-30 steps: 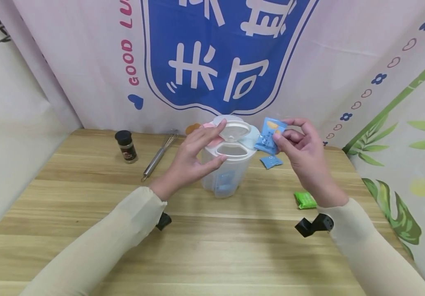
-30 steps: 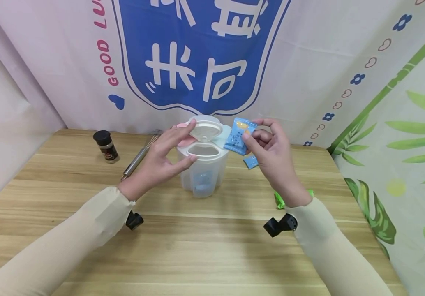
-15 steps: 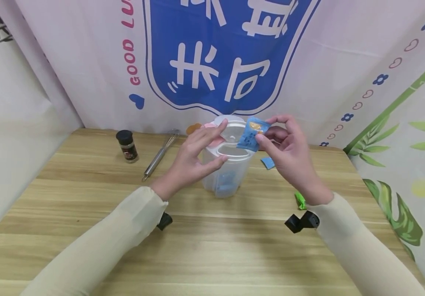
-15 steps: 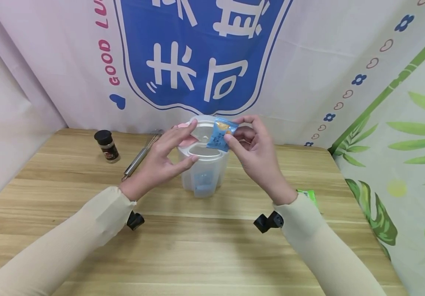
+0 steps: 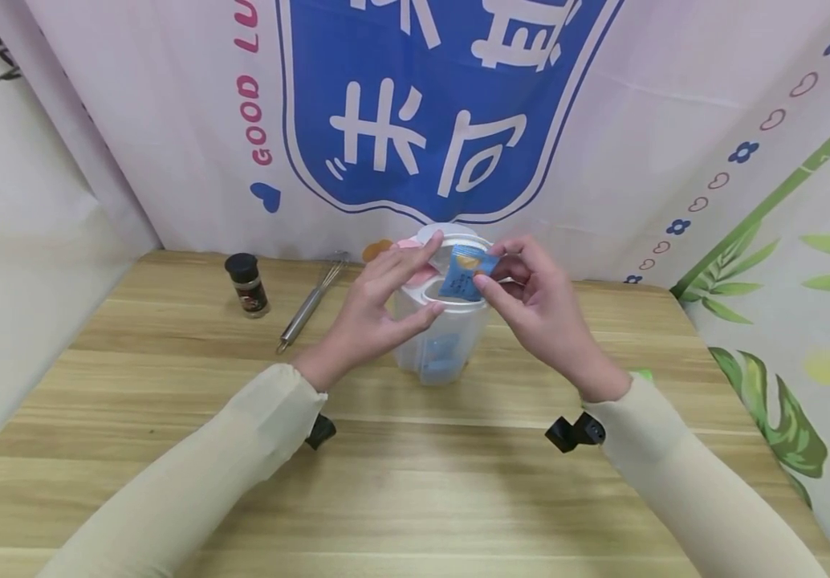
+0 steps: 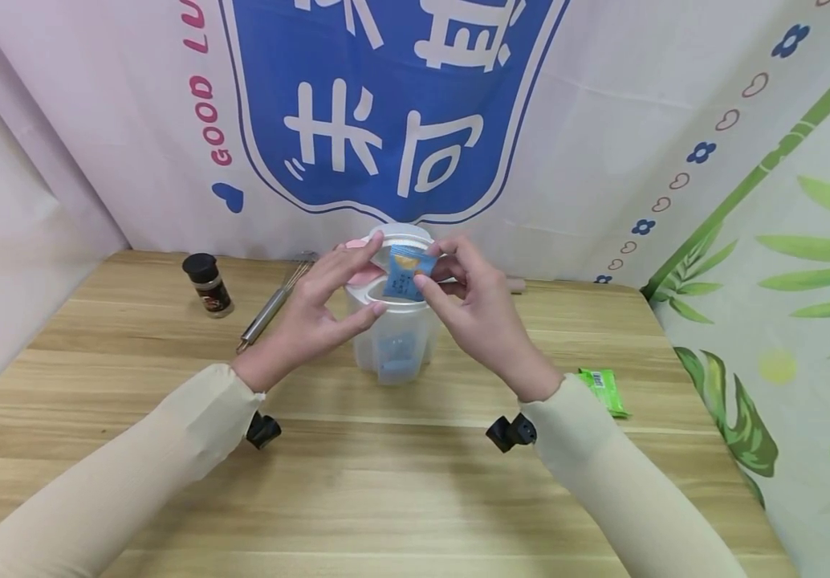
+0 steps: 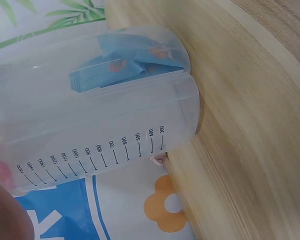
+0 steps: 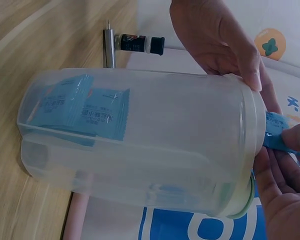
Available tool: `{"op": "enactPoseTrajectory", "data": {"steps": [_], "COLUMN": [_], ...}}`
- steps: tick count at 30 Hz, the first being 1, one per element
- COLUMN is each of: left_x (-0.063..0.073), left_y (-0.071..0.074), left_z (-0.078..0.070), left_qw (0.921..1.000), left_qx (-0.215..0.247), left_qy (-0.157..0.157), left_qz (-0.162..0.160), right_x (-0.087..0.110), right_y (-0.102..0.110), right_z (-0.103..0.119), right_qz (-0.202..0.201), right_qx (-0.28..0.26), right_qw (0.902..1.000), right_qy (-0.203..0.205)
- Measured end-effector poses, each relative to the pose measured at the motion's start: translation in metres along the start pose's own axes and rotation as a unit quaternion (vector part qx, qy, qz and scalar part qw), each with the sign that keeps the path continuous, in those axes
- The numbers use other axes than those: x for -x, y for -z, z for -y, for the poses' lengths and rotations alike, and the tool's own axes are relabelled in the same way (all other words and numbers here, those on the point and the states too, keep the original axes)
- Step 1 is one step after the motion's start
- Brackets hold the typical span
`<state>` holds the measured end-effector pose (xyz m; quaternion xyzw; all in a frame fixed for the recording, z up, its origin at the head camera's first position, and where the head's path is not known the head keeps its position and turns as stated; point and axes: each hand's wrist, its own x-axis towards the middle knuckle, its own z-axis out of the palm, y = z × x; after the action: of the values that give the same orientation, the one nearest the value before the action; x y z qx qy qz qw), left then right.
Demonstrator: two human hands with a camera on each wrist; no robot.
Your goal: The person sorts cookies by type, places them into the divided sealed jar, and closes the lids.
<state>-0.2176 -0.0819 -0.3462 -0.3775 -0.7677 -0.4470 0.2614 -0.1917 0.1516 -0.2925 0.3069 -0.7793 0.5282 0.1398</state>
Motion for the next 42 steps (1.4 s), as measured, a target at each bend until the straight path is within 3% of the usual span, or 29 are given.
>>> {"op": "enactPoseTrajectory", "data": {"steps": [18,27,42], "left_x": [0.0,-0.0007,-0.0005], "left_y": [-0.0002,-0.0009,-0.0014], "left_z": [-0.0006,-0.0001,-0.0007], "left_qw": [0.9999,1.0,1.0], "left_qx": [0.001,-0.001,-0.003], "left_qy": [0.011,0.005,0.0], "left_qz": [0.001,0.004,-0.001], "right_x": [0.0002,0.0007,0.0015], "right_y": [0.0007,0.002,0.0026], "right_z": [-0.0023,-0.0038,-0.0059], "right_qz": [0.036,0.048,0.045], "right_qx": [0.052,0.082,0.084], "right_qw": [0.9979,0.995,0.9947], "right_qy": [0.009,0.032,0.039]}}
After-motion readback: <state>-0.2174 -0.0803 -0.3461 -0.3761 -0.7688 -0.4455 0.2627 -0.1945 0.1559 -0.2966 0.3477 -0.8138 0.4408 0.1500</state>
